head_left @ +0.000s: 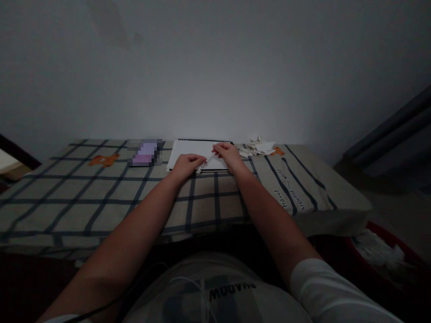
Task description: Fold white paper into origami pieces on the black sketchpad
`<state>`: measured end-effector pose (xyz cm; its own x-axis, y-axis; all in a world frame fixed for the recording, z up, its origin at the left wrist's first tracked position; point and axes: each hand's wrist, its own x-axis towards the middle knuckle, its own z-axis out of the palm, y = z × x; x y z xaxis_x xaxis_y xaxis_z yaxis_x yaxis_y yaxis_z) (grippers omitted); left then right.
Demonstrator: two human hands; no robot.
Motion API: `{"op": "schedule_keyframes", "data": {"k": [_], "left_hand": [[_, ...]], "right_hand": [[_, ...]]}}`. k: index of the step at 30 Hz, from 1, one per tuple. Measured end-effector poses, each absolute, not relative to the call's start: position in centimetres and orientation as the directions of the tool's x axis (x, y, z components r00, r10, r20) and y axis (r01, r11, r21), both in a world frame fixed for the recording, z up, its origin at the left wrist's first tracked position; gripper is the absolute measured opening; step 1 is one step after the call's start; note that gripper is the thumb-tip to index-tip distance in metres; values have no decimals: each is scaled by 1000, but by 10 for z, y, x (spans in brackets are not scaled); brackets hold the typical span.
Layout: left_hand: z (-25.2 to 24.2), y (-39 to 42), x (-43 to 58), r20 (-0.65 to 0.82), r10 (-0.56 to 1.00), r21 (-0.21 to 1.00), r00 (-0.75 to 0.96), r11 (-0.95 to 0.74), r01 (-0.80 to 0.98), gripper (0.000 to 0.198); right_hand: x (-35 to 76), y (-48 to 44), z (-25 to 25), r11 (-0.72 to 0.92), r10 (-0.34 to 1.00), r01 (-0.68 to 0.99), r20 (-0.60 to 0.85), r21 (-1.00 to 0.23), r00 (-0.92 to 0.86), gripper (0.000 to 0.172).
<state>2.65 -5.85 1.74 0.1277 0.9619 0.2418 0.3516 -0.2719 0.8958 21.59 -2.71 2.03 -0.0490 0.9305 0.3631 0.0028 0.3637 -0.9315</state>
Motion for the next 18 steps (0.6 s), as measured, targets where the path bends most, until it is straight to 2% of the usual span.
{"op": "schedule_keyframes", "data": {"k": [18], "left_hand": [[14,-58,27,176,953,944,246,-235,234,38]], "right_hand": [[217,-22,16,342,940,3,342,-940,-14,28]]}}
